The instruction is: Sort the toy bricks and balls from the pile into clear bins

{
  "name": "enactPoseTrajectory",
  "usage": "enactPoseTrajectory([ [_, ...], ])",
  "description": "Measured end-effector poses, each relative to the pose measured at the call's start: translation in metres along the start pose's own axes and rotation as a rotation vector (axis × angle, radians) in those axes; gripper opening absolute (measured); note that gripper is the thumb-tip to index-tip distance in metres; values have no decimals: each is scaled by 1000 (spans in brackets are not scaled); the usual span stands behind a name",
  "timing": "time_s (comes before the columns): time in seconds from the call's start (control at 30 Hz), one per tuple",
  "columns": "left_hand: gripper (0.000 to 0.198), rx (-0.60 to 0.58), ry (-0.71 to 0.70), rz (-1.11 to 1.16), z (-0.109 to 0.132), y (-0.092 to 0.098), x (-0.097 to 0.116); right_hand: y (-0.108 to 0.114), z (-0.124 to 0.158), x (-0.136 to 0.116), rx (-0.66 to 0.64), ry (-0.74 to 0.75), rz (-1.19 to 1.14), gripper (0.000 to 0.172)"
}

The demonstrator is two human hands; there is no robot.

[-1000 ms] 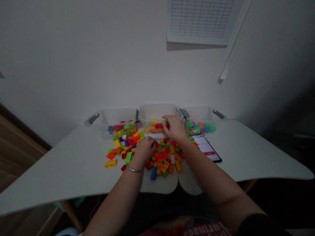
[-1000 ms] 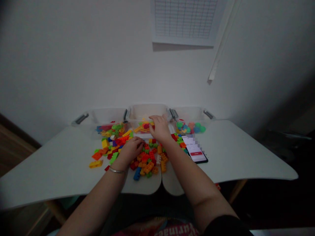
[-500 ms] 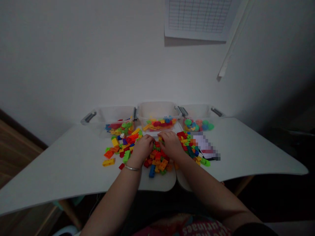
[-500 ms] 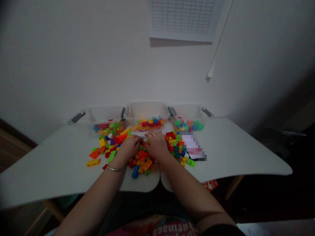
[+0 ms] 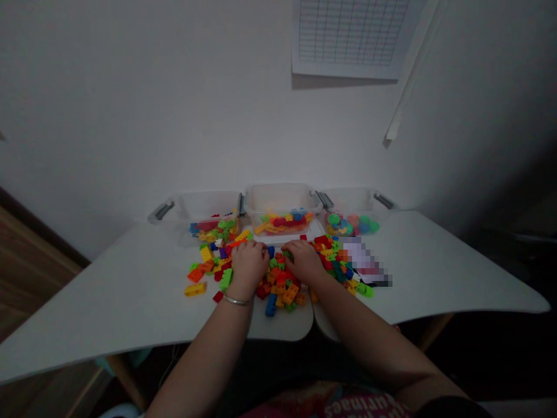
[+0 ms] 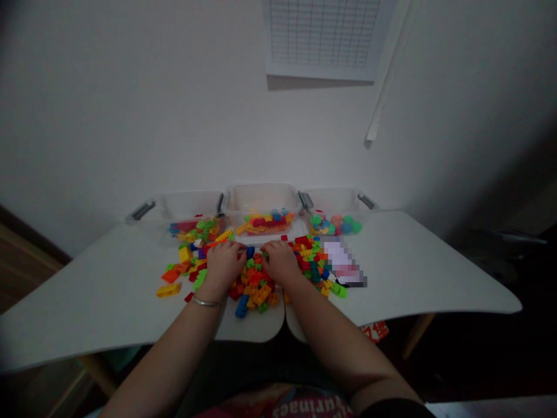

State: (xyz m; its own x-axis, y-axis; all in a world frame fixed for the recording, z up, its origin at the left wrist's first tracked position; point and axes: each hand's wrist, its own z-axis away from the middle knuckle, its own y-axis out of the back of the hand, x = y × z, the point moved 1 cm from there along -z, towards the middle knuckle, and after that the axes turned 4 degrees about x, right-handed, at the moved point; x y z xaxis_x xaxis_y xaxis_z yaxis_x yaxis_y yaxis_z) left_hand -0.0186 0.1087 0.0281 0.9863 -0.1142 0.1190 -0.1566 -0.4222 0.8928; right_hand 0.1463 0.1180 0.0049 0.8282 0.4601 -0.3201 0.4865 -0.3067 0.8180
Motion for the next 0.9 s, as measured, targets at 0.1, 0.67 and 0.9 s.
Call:
enactPoseTrajectory([
  [0.1,29,-39,7,-21,1,-1,0,0,0,0,3,6,-5,22],
  [0.67,32,-161,35,31,-7,-10,-3,0,-1,-2,-33,75,4,32],
  [0.9,27,-177,-21,84,-8,-12,-3,-6,-8,-1,-54,63,53,34],
])
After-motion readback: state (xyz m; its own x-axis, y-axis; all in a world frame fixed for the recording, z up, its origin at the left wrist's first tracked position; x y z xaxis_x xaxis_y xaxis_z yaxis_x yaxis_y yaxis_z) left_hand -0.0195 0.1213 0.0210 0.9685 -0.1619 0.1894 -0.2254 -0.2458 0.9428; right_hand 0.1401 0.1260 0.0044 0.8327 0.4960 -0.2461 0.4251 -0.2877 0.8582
